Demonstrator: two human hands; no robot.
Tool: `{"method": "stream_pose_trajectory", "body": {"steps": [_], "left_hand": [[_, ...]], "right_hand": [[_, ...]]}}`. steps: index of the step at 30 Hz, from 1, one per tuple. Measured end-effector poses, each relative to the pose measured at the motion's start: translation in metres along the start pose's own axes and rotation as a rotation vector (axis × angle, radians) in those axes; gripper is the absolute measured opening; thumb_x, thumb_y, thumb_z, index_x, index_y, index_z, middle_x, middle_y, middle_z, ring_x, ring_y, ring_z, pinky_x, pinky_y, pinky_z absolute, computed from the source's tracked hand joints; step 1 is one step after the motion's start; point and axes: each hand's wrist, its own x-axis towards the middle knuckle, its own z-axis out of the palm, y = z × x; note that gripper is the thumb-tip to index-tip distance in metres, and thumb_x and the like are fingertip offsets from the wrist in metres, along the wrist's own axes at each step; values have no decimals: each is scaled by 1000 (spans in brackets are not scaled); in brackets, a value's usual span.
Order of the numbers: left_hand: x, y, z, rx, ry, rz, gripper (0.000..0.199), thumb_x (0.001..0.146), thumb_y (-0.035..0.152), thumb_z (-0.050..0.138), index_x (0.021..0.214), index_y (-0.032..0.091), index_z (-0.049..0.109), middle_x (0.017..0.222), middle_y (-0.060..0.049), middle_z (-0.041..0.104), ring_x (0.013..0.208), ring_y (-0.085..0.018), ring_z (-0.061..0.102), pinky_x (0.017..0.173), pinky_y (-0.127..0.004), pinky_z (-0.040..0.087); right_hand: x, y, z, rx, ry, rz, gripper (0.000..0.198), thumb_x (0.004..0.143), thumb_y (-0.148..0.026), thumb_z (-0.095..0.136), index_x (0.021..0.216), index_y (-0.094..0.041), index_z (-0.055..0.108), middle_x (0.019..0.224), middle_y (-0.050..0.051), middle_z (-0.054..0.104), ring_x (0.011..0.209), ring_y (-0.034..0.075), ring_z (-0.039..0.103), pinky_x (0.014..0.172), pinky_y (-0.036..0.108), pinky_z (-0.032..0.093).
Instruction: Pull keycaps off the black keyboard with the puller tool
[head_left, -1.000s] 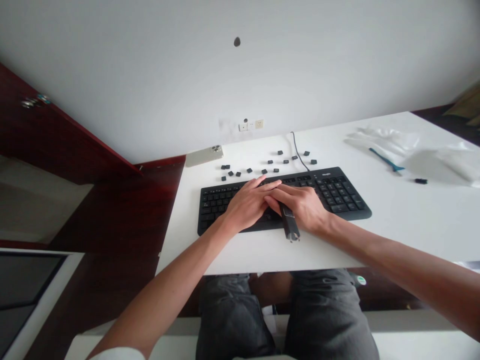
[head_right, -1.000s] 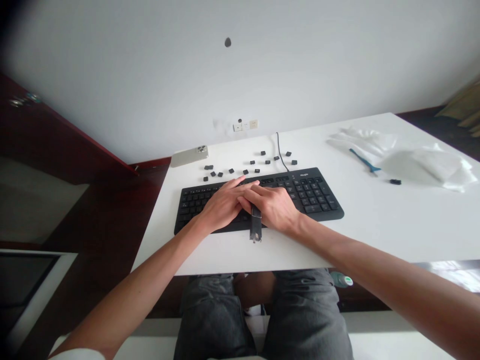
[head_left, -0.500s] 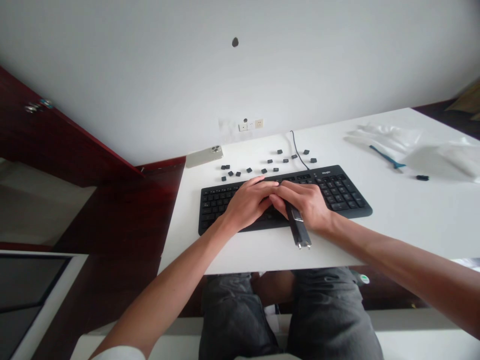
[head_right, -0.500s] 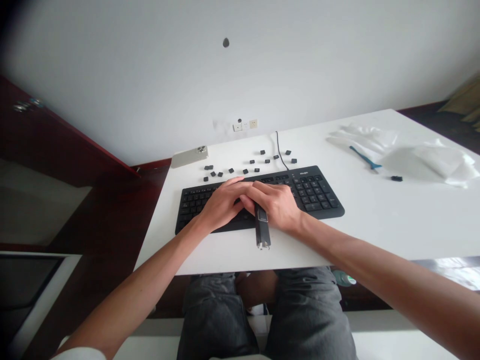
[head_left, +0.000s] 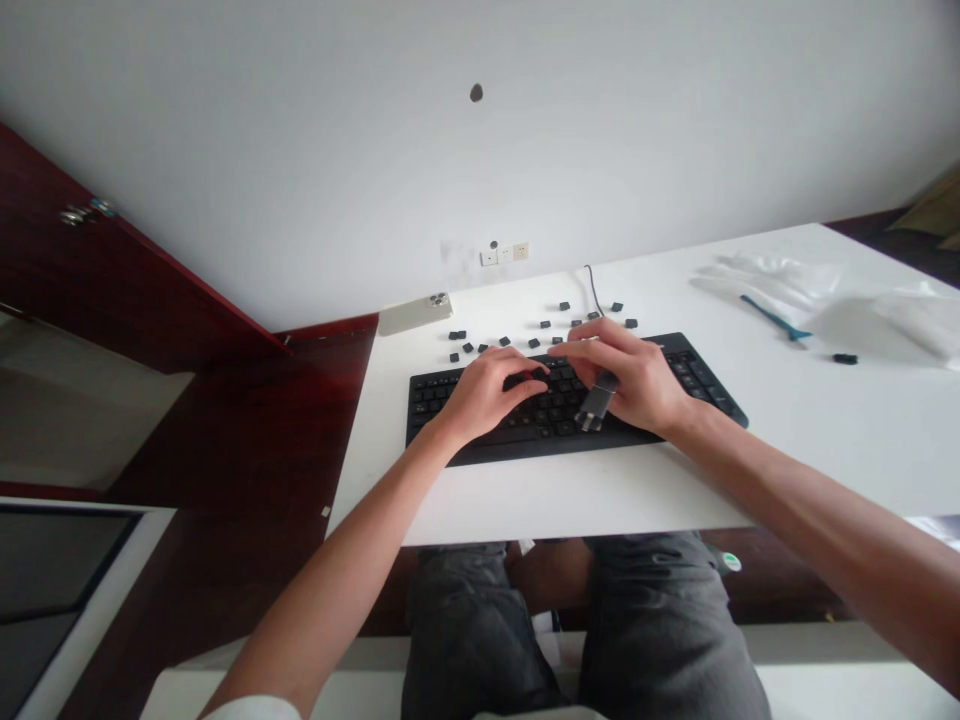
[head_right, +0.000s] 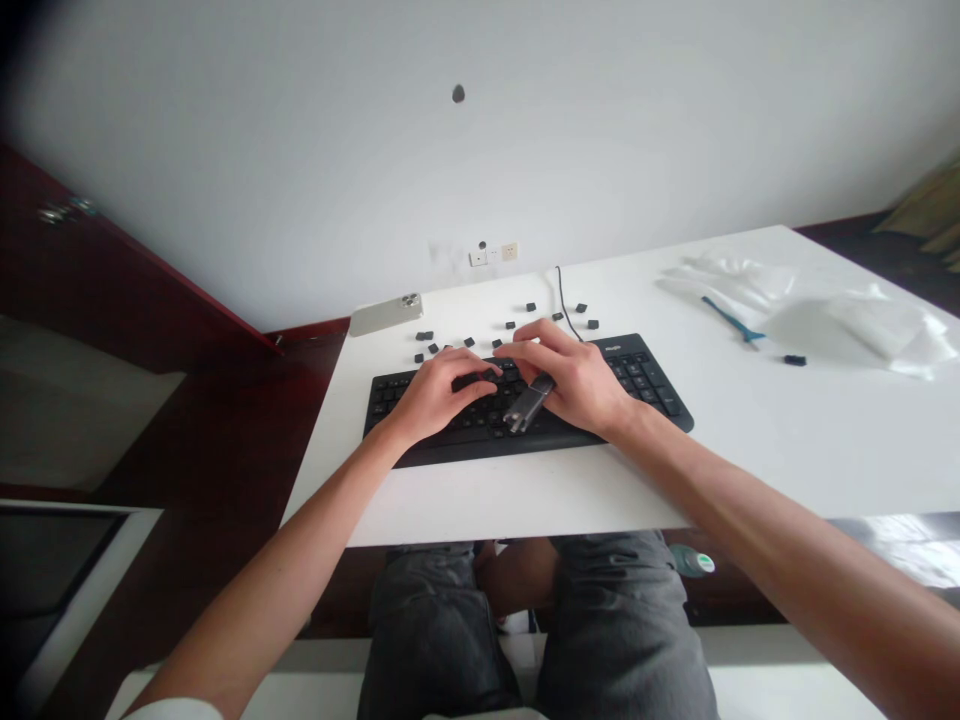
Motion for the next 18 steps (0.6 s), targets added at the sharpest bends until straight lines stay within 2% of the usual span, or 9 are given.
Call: {"method": "stream_pose_trajectory", "body": {"steps": [3, 6, 12, 15, 18], "left_hand": [[0, -2, -9, -105, -99, -3, 30, 100, 49, 67, 108, 22, 79, 105, -6, 77, 103, -24, 68, 95, -38, 51], [0, -4, -15, -183, -151, -27, 39, 99, 57, 65, 105, 21, 79, 103, -7, 76, 98, -24, 69, 90, -36, 52], [0, -9, -18, -318, -217, -70, 45, 94, 63, 69, 102, 20, 80, 101, -7, 77, 95, -23, 71, 84, -33, 52], [0, -9, -19, -360, -257, -106, 46, 92, 63, 71, 102, 20, 81, 100, -7, 79, 95, -24, 72, 83, -33, 52], [0, -9, -19, -340, -245, -92, 46, 91, 64, 72, 102, 21, 83, 99, -7, 79, 92, -23, 71, 81, -32, 51]], "right_hand": [[0, 1, 3, 34, -134, -17, 42, 95, -12, 54, 131, -26, 71, 103, 6, 71, 80, 17, 69, 69, 30, 56], [-1, -3, 7, 105, -187, -45, 39, 98, -13, 56, 132, -26, 70, 110, 7, 74, 88, 18, 73, 75, 29, 59], [2, -10, 10, 202, -149, -27, 20, 101, -24, 63, 113, -26, 79, 120, 9, 76, 102, 23, 76, 91, 36, 63], [4, -11, 10, 227, -150, -36, 19, 100, -22, 63, 106, -25, 82, 120, 8, 79, 102, 24, 78, 90, 37, 64], [7, -15, 9, 232, -147, -39, 19, 99, -21, 64, 103, -25, 82, 116, 7, 81, 99, 23, 79, 87, 36, 65]]}}
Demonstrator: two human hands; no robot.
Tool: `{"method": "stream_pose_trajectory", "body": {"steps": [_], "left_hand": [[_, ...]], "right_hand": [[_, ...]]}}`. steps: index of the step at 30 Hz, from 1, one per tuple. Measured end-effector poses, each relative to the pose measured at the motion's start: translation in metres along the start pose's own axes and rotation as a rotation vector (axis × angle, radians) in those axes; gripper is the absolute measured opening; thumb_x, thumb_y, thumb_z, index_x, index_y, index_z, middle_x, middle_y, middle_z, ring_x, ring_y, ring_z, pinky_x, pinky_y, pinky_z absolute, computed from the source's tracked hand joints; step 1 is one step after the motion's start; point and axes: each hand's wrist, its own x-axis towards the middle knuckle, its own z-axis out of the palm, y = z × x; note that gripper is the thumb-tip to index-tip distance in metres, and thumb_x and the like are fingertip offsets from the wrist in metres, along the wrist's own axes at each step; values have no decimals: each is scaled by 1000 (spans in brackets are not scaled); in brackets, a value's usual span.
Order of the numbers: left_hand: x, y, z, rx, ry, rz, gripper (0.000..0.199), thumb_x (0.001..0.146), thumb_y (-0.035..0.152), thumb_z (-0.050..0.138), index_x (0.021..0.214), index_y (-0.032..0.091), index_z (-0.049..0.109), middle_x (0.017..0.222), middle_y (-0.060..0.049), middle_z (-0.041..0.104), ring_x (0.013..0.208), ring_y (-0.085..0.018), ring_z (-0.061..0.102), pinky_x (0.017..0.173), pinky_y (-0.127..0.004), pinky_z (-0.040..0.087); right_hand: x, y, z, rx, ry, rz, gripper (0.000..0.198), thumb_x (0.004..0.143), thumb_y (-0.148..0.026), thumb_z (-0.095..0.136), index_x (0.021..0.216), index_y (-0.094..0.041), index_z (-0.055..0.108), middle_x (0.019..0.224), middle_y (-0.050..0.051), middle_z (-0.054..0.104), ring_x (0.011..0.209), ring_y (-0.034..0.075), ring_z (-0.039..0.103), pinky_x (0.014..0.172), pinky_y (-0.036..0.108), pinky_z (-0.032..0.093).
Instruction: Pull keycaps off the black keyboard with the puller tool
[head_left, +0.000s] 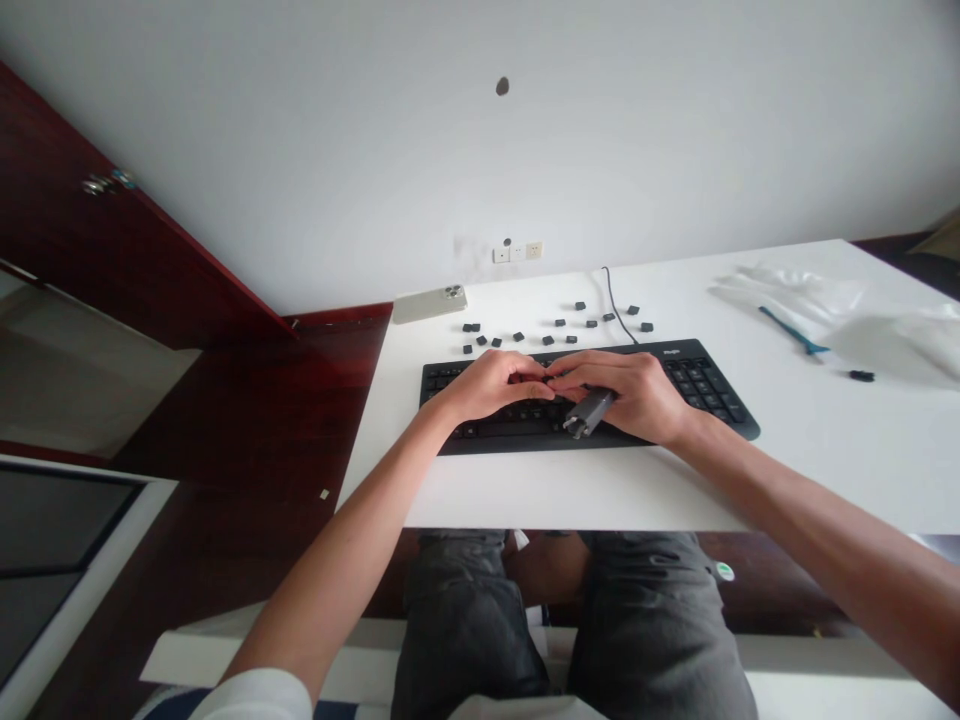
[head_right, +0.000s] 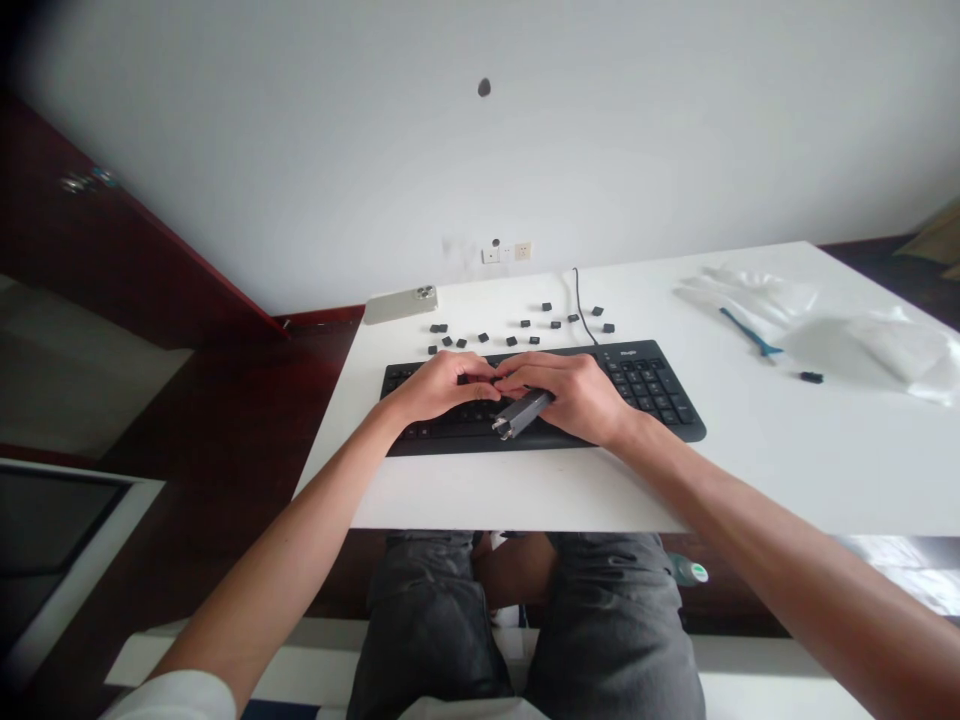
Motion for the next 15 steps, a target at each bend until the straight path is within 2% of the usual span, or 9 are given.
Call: {"method": "stream_pose_trajectory", "body": {"steps": [3, 7, 9, 11, 15], "left_hand": [[1, -2, -2, 5, 36, 11, 46, 89, 65, 74, 99, 22, 84, 93, -6, 78, 85, -21, 69, 76, -31, 49], [1, -8, -8, 41, 226, 23, 47, 88, 66, 74, 101, 21, 84, 97, -7, 79, 81, -19, 67, 74, -31, 48], [1, -11, -12, 76, 350, 38, 47, 92, 65, 69, 98, 20, 83, 100, -8, 80, 85, -19, 68, 78, -31, 48], [2, -15, -15, 90, 453, 44, 49, 95, 65, 66, 93, 19, 81, 98, -9, 80, 87, -20, 69, 80, -31, 49], [2, -23, -17, 109, 537, 31, 49, 98, 64, 63, 92, 18, 80, 92, -8, 79, 84, -19, 69, 77, -30, 49]], "right_hand": [[4, -1, 1, 33, 33, 49, 16, 98, -24, 66, 100, -24, 82, 109, 7, 81, 96, 24, 78, 88, 38, 63], [9, 8, 3, 23, 61, 293, 16, 90, -36, 77, 99, -23, 81, 101, 6, 81, 90, 25, 76, 84, 39, 60], [12, 15, 3, -3, 4, 415, 21, 86, -41, 81, 98, -23, 82, 90, 3, 81, 79, 23, 74, 75, 36, 57], [15, 21, 3, -2, -71, 478, 23, 83, -43, 84, 95, -24, 84, 81, 0, 80, 71, 21, 71, 67, 33, 54], [21, 24, 6, 7, -165, 514, 17, 82, -38, 84, 93, -25, 85, 78, -2, 81, 68, 20, 72, 63, 31, 52]]}}
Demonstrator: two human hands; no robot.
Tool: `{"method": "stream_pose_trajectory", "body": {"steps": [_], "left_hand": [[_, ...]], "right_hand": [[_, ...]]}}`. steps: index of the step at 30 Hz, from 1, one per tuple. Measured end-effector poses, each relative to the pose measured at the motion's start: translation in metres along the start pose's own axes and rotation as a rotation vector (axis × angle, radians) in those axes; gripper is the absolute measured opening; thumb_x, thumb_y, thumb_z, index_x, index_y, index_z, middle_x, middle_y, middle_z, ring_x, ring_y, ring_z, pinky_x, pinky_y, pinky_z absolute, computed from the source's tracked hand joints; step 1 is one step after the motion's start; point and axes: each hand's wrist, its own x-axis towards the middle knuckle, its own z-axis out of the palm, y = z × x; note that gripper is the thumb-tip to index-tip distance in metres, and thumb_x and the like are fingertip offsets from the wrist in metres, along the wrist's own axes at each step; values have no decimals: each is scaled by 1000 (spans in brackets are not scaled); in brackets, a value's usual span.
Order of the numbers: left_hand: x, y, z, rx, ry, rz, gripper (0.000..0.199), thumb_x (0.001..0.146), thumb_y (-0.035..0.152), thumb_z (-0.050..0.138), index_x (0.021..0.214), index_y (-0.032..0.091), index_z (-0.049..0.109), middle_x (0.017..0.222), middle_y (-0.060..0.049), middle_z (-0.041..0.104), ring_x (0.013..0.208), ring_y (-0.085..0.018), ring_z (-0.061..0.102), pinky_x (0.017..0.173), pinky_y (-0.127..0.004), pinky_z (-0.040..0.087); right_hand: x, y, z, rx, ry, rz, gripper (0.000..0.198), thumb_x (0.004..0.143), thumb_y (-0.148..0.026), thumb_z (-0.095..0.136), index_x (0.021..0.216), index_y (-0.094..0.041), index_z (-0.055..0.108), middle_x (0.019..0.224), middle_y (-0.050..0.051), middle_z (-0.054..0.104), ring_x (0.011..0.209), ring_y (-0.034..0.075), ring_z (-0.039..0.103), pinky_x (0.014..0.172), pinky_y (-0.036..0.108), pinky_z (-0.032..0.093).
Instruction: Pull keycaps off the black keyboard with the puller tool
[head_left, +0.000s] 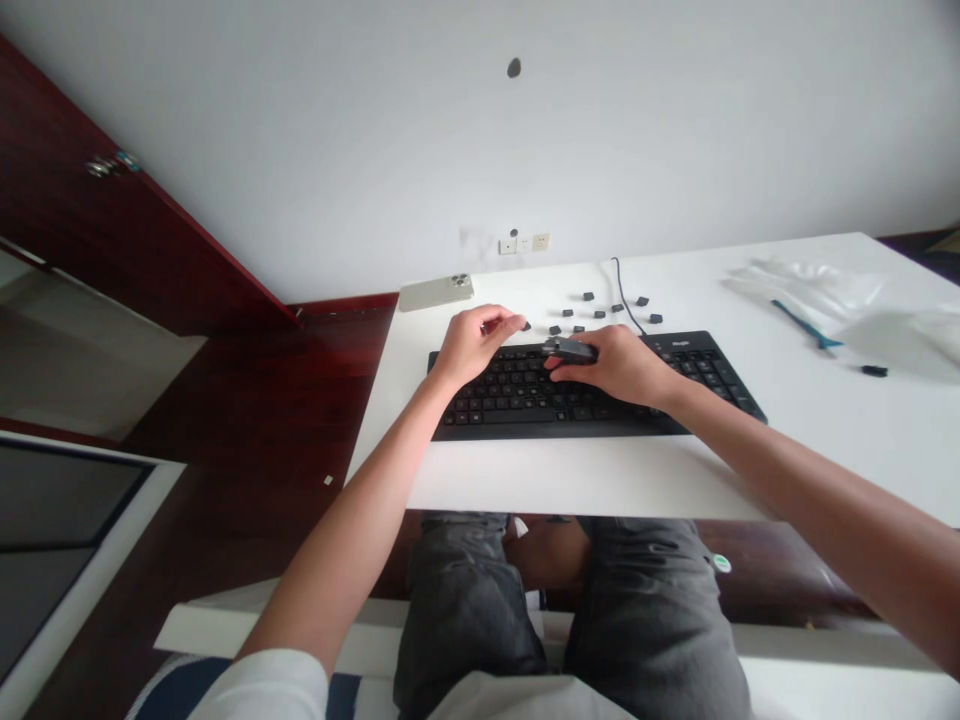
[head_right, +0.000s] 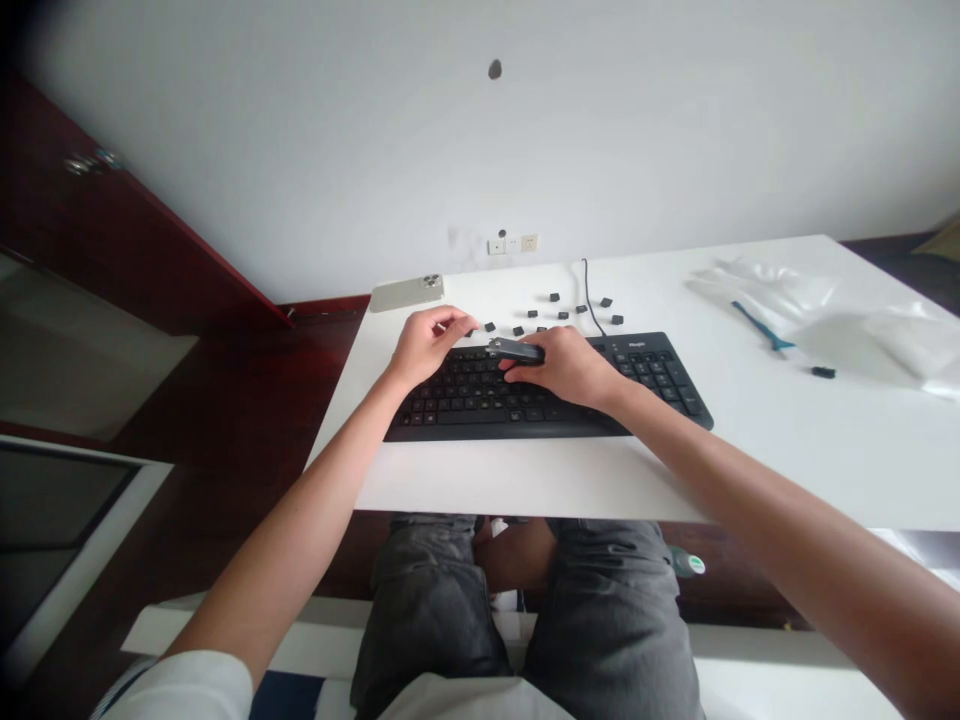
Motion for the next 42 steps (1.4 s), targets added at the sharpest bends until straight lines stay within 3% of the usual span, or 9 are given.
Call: {"method": "stream_pose_trajectory", "body": {"steps": [12, 23, 29, 33, 36, 39, 42], "left_hand": [[0, -5, 0, 78, 57, 0, 48, 101, 60, 59, 89, 18, 80, 85, -6, 77, 77, -18, 65, 73, -30, 45], [0, -6, -1, 78, 62, 19, 48, 102, 60, 58, 89, 19, 80, 90, -6, 79, 80, -18, 68, 76, -30, 47], [0, -6, 0, 80, 62, 26, 45, 102, 57, 59, 89, 19, 80, 90, -6, 80, 82, -19, 69, 77, -31, 48], [0, -6, -1, 81, 58, 31, 44, 103, 55, 59, 89, 19, 80, 91, -6, 80, 83, -19, 70, 79, -31, 48], [0, -6, -1, 73, 49, 31, 43, 103, 54, 59, 89, 19, 80, 92, -6, 80, 84, -19, 70, 81, -31, 49], [-1, -6, -1, 68, 45, 32, 42, 103, 54, 60, 90, 19, 80, 92, -6, 80, 85, -19, 70, 82, -31, 49], [-1, -6, 0, 79, 42, 28, 43, 103, 54, 59, 91, 19, 80, 93, -6, 80, 85, -19, 70, 80, -31, 49]], "right_hand": [[5, -2, 3, -61, -62, -63, 8, 86, -31, 83, 89, -24, 81, 87, 1, 83, 78, 22, 76, 72, 33, 56], [6, 0, 5, -133, -44, -140, 14, 86, -26, 82, 99, -23, 83, 102, 2, 84, 91, 23, 78, 84, 31, 57], [4, -3, 4, -127, -43, -137, 12, 87, -28, 79, 98, -23, 83, 98, 2, 84, 88, 24, 78, 80, 32, 57], [3, -3, 4, -134, -45, -181, 14, 87, -25, 79, 100, -22, 82, 104, 3, 84, 94, 25, 79, 87, 33, 58], [3, -4, 2, -191, -70, -232, 20, 86, -14, 73, 102, -22, 82, 110, 4, 83, 99, 25, 79, 91, 34, 58], [1, -7, 0, -282, -110, -284, 40, 78, 1, 64, 105, -23, 82, 112, 2, 83, 102, 24, 78, 93, 33, 58], [-1, -12, 0, -360, -129, -310, 50, 74, 6, 59, 106, -25, 81, 110, 0, 83, 100, 22, 78, 89, 31, 57]]}}
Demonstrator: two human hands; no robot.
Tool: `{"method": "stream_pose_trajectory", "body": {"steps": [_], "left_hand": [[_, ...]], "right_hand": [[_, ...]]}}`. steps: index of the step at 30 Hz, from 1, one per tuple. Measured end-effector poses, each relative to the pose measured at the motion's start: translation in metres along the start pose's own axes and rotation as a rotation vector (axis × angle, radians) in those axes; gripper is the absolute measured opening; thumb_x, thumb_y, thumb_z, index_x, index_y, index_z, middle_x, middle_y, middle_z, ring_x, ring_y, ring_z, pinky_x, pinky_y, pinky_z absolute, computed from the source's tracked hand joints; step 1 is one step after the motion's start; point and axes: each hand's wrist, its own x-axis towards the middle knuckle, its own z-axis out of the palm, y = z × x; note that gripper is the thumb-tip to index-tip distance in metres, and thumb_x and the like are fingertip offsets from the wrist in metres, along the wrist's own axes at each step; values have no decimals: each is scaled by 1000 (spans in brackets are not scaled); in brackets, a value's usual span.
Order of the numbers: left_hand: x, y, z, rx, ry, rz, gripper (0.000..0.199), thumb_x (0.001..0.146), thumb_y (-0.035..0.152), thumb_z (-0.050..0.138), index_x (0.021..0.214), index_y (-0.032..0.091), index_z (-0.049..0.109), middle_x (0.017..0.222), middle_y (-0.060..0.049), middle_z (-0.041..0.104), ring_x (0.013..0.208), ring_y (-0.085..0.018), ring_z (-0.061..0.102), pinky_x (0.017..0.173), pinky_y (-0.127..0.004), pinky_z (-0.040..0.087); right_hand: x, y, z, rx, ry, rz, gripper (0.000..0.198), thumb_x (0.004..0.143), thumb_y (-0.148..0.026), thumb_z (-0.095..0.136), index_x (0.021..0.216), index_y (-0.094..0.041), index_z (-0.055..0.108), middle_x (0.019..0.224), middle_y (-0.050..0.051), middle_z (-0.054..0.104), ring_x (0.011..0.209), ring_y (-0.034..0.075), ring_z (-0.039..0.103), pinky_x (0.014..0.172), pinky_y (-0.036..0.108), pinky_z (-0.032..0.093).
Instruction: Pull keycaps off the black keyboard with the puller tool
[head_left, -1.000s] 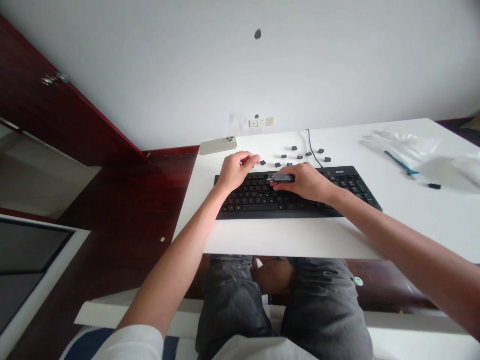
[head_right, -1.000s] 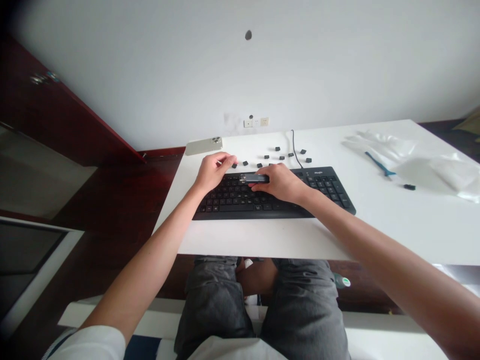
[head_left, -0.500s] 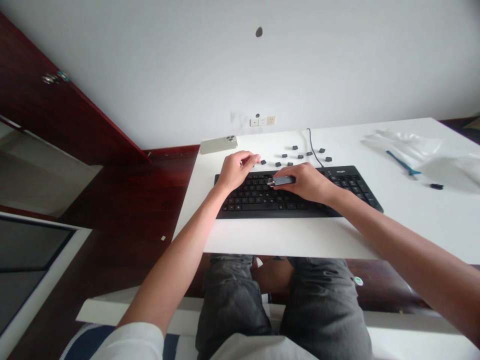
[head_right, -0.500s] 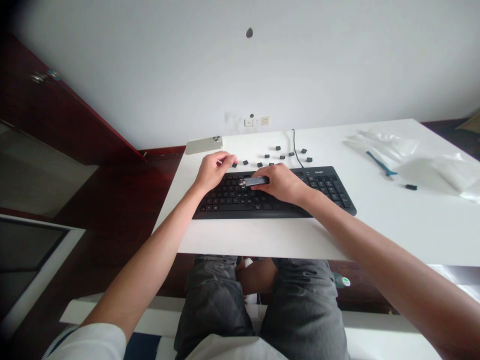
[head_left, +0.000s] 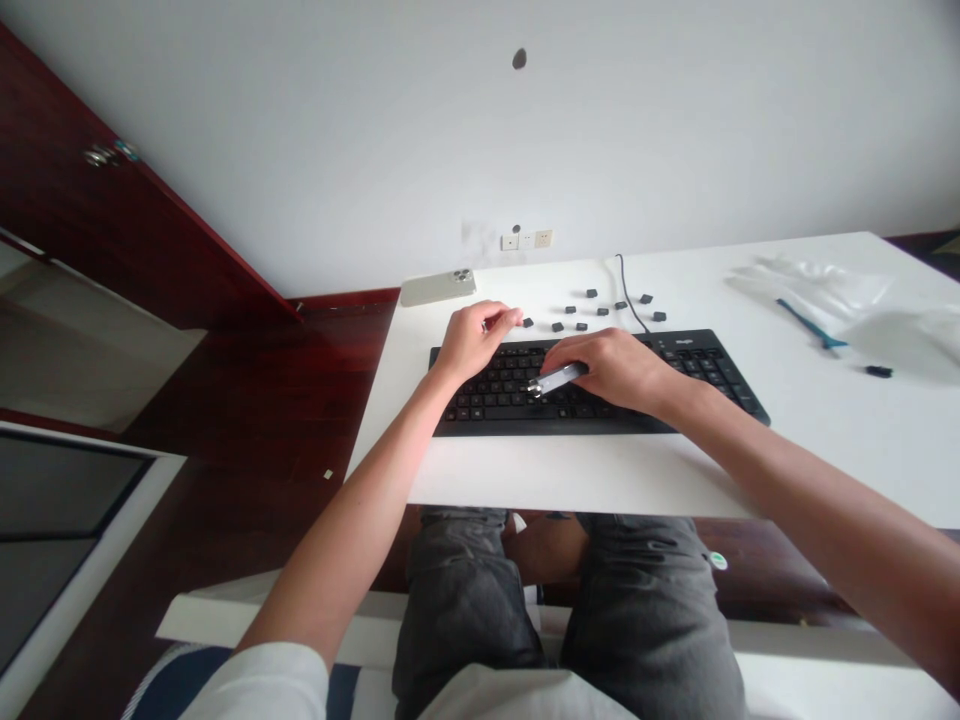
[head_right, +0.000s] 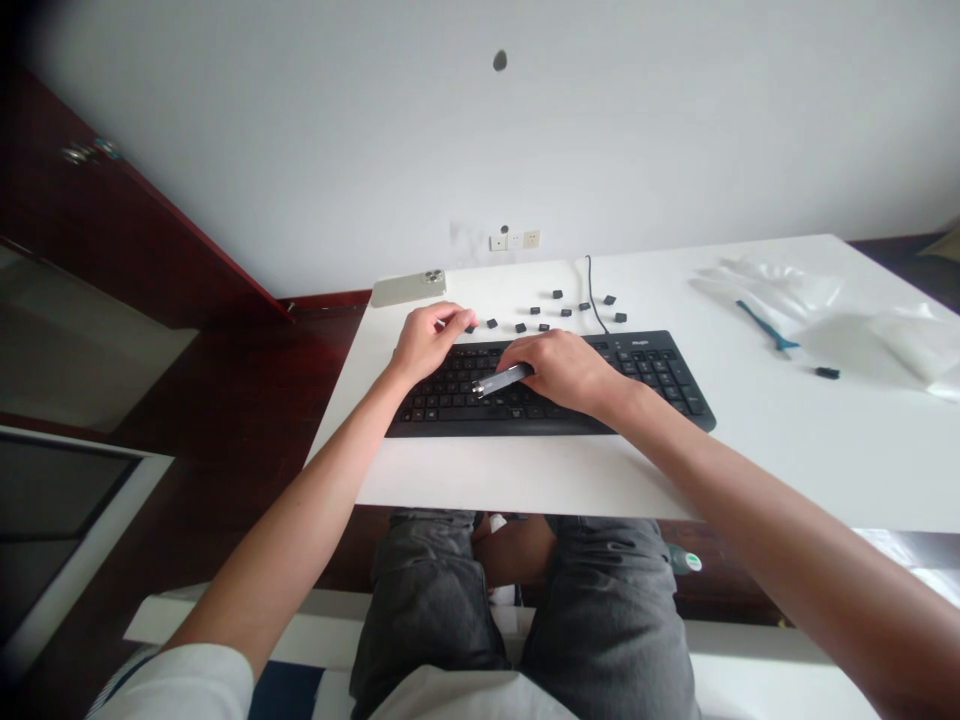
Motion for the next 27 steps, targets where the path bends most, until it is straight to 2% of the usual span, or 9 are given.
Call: {"method": "stream_pose_trajectory", "body": {"steps": [4, 9, 17, 23, 27], "left_hand": [[0, 0, 0, -1, 6, 3, 43, 103, 54, 59, 89, 19, 79, 92, -6, 80, 84, -19, 70, 78, -31, 49], [0, 0, 1, 13, -1, 3, 41, 103, 53, 60, 90, 19, 80, 92, -6, 80, 82, -19, 68, 75, -31, 47], [-1, 3, 0, 40, -8, 18, 35, 103, 46, 61, 89, 20, 80, 92, -5, 80, 79, -18, 66, 74, -31, 46], [-1, 6, 1, 66, -25, 42, 30, 103, 39, 62, 88, 20, 80, 90, -4, 79, 79, -17, 66, 75, -31, 47], [-1, 7, 0, 74, -26, 47, 30, 103, 39, 62, 88, 20, 79, 88, -4, 79, 77, -17, 65, 75, -31, 47]], "right_hand": [[-2, -7, 2, -72, 6, 23, 48, 76, 5, 58, 105, -26, 80, 108, -1, 82, 96, 22, 78, 80, 30, 55], [-7, -9, 4, -74, 31, 6, 48, 76, 5, 57, 107, -24, 80, 112, 1, 82, 99, 23, 77, 79, 29, 54], [-21, -21, 8, -289, 15, -11, 57, 78, 3, 56, 124, -24, 78, 128, 4, 78, 94, 22, 78, 58, 27, 47], [-29, -28, 14, -295, 14, 5, 62, 77, 3, 54, 130, -21, 75, 138, 6, 74, 95, 23, 78, 56, 28, 50], [-24, -25, 15, -129, 93, 79, 57, 77, 4, 54, 122, -22, 78, 130, 4, 77, 103, 23, 78, 71, 28, 57]]}}
